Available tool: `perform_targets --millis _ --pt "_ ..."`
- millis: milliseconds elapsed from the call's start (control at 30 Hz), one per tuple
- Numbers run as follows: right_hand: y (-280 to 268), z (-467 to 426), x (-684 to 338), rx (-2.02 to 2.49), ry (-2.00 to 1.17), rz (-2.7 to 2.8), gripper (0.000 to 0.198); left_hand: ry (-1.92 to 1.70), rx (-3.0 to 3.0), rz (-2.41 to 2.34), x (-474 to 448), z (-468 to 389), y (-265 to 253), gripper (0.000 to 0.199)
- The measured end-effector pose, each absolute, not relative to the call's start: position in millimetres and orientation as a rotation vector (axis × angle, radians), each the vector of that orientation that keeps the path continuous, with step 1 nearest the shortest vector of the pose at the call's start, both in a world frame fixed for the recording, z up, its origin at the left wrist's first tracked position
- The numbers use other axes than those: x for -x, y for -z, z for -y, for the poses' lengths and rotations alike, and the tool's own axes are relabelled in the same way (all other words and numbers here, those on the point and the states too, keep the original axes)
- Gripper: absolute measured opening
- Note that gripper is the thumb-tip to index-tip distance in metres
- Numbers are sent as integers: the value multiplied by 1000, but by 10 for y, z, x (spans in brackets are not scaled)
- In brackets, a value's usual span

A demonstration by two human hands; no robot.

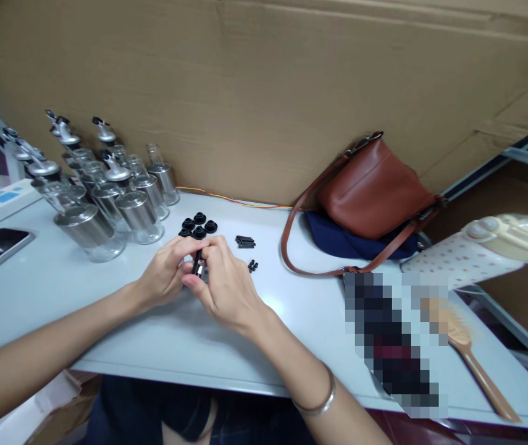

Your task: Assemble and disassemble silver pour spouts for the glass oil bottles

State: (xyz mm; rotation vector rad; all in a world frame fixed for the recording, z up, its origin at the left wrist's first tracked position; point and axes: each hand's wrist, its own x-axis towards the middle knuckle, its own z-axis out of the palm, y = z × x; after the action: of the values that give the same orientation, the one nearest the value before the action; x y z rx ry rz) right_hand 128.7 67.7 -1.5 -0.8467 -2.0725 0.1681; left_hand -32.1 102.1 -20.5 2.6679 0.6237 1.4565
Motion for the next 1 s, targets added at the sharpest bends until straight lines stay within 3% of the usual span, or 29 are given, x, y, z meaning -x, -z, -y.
perform_targets --millis 567,767,1000 --pt "13 -677 -1258 857 41 2157 44 -1496 -2320 -863 276 -868 208 24" --pt "-9 -730 -1311 790 94 2115 33 -1285 -2211 -957 291 -855 157 21" --pt "15 -773 -1349 618 110 2124 35 -1124 -2249 -848 310 -901 171 26"
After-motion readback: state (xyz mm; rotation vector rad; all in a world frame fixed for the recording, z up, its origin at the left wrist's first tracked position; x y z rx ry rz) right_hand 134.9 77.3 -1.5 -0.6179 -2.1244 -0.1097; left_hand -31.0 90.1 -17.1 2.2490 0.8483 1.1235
